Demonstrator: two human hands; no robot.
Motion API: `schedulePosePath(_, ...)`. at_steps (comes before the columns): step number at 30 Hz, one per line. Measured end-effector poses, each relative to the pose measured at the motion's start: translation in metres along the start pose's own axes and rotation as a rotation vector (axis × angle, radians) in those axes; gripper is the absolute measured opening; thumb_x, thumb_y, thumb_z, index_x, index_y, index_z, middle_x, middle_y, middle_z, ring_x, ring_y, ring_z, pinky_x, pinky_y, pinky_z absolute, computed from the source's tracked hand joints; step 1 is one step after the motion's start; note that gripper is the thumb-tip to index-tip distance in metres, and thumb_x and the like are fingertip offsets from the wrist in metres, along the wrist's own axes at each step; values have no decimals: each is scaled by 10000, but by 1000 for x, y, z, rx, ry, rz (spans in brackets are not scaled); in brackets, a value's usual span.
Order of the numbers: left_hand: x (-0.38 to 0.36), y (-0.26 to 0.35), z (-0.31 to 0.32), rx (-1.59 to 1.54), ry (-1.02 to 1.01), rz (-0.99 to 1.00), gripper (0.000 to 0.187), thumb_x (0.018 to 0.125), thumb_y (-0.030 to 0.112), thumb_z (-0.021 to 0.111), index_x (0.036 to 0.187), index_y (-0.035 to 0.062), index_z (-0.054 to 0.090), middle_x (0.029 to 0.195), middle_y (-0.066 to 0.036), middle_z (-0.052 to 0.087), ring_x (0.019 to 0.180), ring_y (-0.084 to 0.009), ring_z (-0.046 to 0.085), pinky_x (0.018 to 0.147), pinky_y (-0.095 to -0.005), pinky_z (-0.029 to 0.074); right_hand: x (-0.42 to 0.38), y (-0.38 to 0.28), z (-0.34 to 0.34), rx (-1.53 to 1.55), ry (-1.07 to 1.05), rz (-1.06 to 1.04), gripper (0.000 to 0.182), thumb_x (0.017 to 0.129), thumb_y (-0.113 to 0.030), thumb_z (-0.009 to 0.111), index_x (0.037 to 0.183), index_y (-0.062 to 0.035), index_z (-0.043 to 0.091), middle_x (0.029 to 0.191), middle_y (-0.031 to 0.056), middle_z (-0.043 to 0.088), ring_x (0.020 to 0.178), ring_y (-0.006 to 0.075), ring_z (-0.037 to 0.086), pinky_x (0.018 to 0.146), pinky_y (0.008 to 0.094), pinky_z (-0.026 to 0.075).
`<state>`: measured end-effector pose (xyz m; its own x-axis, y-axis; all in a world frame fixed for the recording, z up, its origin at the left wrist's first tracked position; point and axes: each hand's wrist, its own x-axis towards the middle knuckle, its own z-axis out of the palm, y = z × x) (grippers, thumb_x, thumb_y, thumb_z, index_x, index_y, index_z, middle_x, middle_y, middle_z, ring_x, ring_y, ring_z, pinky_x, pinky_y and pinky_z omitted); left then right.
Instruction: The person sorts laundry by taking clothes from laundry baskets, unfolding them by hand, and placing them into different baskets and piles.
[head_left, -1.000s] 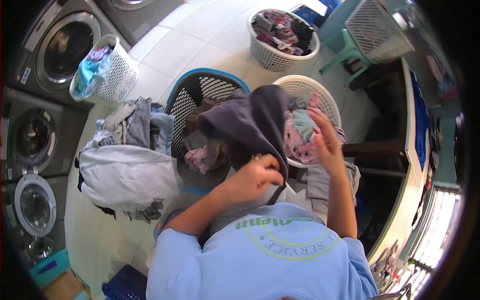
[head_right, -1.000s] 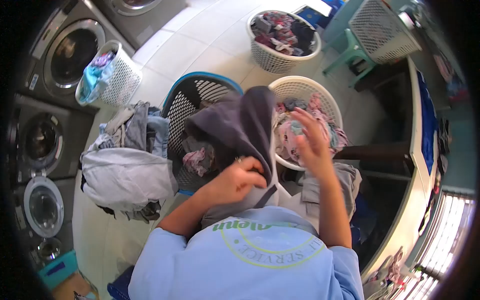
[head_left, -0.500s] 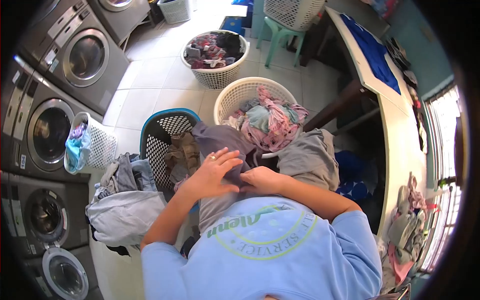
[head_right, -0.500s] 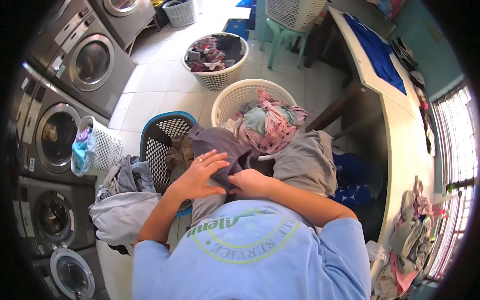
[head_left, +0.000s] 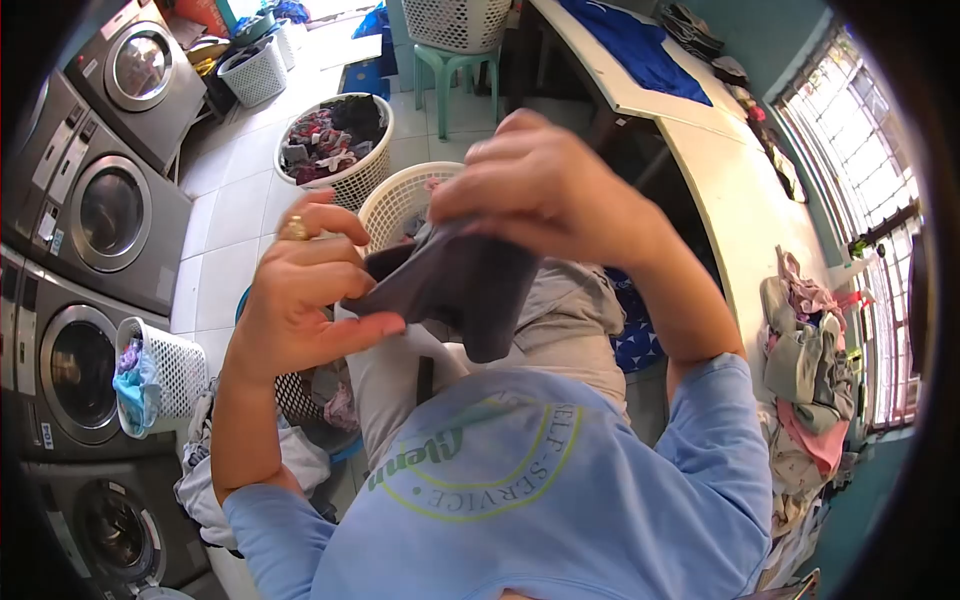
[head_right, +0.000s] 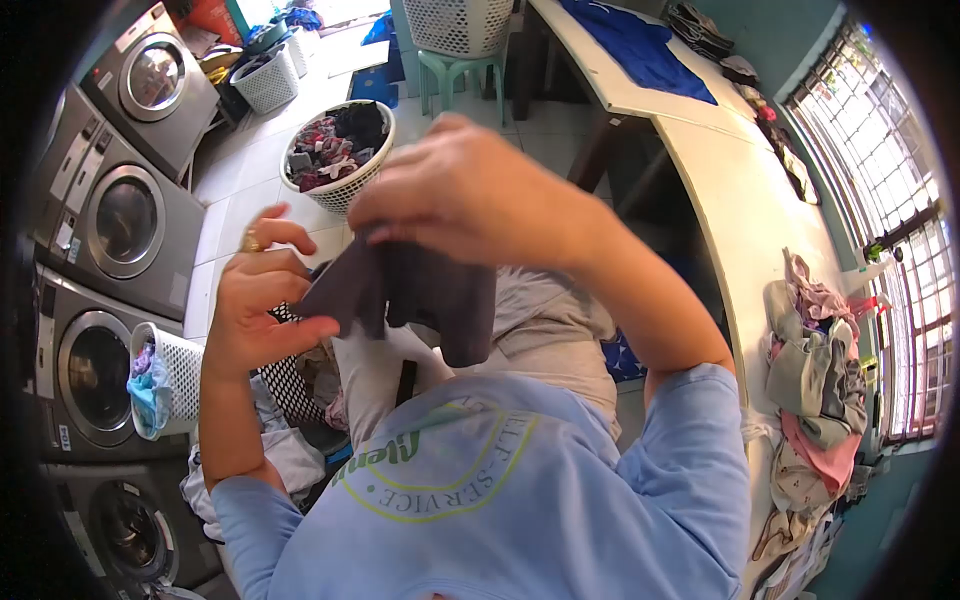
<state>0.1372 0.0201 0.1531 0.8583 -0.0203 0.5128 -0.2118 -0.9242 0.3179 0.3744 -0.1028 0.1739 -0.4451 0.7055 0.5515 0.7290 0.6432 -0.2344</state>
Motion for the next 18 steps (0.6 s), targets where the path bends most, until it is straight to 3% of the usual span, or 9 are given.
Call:
schedulePosePath(3, -10, -32, 44, -311, -193, -209, 283, 623, 217, 820, 838, 89, 688, 741, -33, 634, 834, -232, 581, 978, -394, 321, -2, -4, -45, 110, 182, -70, 124, 786, -7, 622, 909, 4, 635, 852, 112, 664, 797, 266, 649, 705, 322, 484)
schedulePosePath(5, -28, -51, 58, -411, -281, -282, 338, 621, 223, 821, 919, 118, 699, 763, -48, 649, 861, -239, 583, 973, -378, 324, -15, 2, -61, -44, 221, -39, 133, 774, -26, 661, 902, 4, 638, 813, 101, 663, 759, 240, 650, 679, 305, 486)
schedulePosePath(7, -34, -52, 49, 65, -457, -289, 272, 628, 224, 814, 811, 79, 675, 748, -52, 635, 866, -247, 603, 988, -422, 328, -33, 11, -70, -55, 160, 29, 138, 773, -47, 678, 898, -2, 643, 797, 95, 659, 740, 231, 644, 664, 303, 479)
schedulePosePath(10, -21, -53, -5, 337, -51, -314, 207, 653, 103, 780, 813, 58, 657, 733, -53, 624, 822, -252, 572, 842, -395, 379, -69, 23, -70, -98, 76, 241, 142, 774, -79, 703, 890, -16, 650, 767, 83, 649, 700, 214, 629, 626, 297, 459)
schedulePosePath(11, -18, -54, -13, 517, 183, -260, 213, 669, 86, 770, 830, 43, 636, 775, -66, 627, 820, -260, 570, 792, -381, 408, -77, 26, -70, -146, 68, 378, 140, 776, -90, 710, 885, -24, 652, 753, 78, 643, 678, 207, 620, 603, 293, 446)
schedulePosePath(13, -7, -44, -10, 546, 376, -166, 214, 691, 76, 755, 853, 39, 621, 817, -87, 626, 805, -269, 565, 751, -390, 424, -84, 30, -71, -139, 64, 439, 146, 771, -110, 716, 866, -23, 646, 734, 71, 633, 661, 213, 607, 599, 294, 436)
schedulePosePath(15, -6, -36, -9, 462, 14, -247, 212, 710, 52, 736, 880, 28, 610, 822, -92, 619, 797, -270, 563, 738, -380, 430, -84, 32, -70, -135, 51, 493, 156, 766, -129, 721, 846, -23, 639, 715, 64, 624, 643, 219, 594, 595, 296, 427)
schedulePosePath(17, -1, -37, -15, 556, -5, -270, 188, 733, 53, 718, 878, 12, 605, 808, -97, 608, 799, -272, 565, 733, -371, 430, -81, 36, -67, -291, 72, 299, 178, 782, -174, 704, 826, -24, 620, 724, 48, 608, 681, 226, 584, 700, 326, 428)
schedulePosePath(18, 2, -40, -22, 584, 105, -264, 183, 745, 62, 711, 883, 7, 604, 815, -100, 610, 809, -274, 565, 738, -372, 431, -80, 36, -68, -288, 78, 296, 178, 782, -174, 704, 826, -24, 620, 724, 48, 608, 681, 226, 584, 700, 326, 428)
